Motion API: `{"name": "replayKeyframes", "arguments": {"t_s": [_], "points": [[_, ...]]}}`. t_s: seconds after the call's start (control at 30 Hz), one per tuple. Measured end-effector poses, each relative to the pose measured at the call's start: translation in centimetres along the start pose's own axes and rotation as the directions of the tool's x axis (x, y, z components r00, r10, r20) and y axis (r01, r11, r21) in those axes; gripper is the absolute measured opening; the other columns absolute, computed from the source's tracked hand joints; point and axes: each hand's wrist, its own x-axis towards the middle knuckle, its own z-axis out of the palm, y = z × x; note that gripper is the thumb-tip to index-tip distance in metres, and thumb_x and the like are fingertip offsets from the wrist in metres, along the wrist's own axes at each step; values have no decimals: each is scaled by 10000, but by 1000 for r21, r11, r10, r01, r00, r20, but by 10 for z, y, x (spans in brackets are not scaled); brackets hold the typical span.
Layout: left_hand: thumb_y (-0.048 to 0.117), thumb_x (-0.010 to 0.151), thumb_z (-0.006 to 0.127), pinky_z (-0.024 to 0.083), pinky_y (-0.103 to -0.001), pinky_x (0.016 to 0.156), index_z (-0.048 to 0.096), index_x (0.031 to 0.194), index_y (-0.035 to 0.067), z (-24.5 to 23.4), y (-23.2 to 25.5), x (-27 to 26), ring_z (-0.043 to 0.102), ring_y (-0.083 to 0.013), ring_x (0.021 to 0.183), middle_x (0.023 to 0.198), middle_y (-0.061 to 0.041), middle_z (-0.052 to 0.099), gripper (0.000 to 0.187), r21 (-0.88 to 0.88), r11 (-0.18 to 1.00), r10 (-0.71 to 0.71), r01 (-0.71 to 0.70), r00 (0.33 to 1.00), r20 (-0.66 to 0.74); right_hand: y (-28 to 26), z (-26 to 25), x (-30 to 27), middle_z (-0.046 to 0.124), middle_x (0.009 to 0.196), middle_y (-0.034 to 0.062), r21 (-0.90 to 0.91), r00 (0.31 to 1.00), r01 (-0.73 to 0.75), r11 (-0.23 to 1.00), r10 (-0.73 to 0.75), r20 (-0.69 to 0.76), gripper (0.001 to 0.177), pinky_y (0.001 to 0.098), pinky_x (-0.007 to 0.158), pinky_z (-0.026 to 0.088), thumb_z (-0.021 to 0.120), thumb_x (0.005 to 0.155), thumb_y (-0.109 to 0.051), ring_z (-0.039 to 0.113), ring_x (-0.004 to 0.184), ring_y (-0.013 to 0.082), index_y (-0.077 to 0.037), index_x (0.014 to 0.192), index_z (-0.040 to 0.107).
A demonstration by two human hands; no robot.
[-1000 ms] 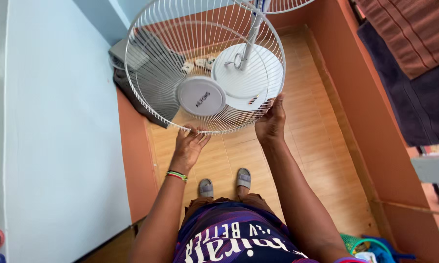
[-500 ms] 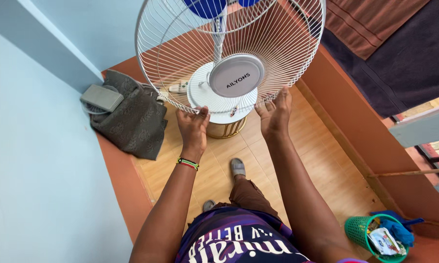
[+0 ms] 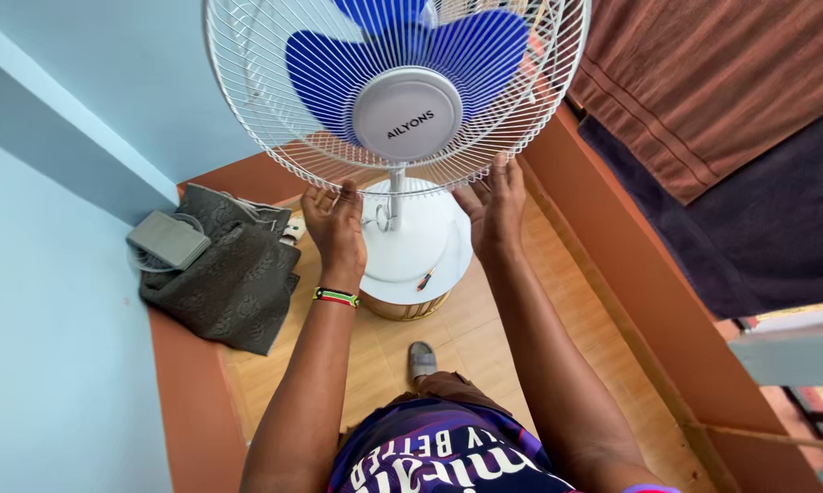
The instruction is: The person reassembles a standing electric fan by hand. They attach the front grille, mount the blue fan blade onto the motor shaft, secure it with a nut, and then attach the rear grille. The person also briefly handles a small bottle and cap before completing the fan assembly.
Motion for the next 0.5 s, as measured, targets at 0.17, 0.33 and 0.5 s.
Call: {"name": "replayKeyframes", "arguments": {"t_s": [0.17,0.33,0.5], "points": [[92,873,810,557,-381,958,392,1350,59,22,-10,29,594,-199,1055,1138,-99,509,635,41,998,46,-44,997,-64,-7,0,49,481,1427,239,-39,996,-94,995,94,4,670,611,1046,485,584,966,-469,494,1343,415,-46,1450,396],[155,879,822,529,-425,1074,324,1476,82,38,-14,44,585,-210,1144,1187,-109,452,781,110,993,59,-45,990,-125,-4,0,75,463,1394,267,-20,989,-137,990,135,-53,665,603,1024,511,601,947,-428,523,1305,440,-51,1439,361],[247,865,812,475,-528,1144,205,1586,105,49,-13,39,582,-246,1248,1247,-105,432,953,182,983,39,-6,983,-181,5,-4,84,468,1365,288,5,985,-143,990,143,-98,644,572,1022,534,629,946,-395,556,1286,442,-40,1399,339]]}}
